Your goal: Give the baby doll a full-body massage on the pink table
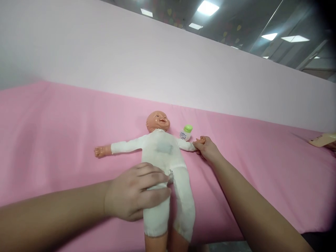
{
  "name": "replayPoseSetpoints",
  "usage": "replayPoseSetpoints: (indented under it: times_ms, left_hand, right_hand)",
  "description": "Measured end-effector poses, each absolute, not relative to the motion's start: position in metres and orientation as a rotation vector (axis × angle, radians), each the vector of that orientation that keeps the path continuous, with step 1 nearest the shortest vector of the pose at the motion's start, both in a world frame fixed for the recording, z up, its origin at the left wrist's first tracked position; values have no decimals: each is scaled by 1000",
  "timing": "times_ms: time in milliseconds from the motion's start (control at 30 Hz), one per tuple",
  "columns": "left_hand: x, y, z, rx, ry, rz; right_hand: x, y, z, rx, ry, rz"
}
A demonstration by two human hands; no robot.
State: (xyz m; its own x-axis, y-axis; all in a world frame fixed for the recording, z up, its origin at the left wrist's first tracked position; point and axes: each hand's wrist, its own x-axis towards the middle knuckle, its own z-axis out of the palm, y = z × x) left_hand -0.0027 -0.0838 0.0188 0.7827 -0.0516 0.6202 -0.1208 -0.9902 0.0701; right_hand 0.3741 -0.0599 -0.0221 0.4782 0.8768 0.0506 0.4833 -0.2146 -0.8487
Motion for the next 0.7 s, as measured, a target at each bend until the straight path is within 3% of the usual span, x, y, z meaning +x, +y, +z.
replayPoseSetpoints:
  times_ms: [100,367,700]
  left_hand:
    - [-3,-77,16,2812,-24,1082]
    - [-4,-46,12,2759,552,1090]
    - [-1,-37,14,2718,606,951]
  right_hand:
    - [370,-61,-20,-1821,-1100,586]
    - [313,-71,-7,-1600,-1444,96]
    - [293,-64,-20,-1504,-1992,-210]
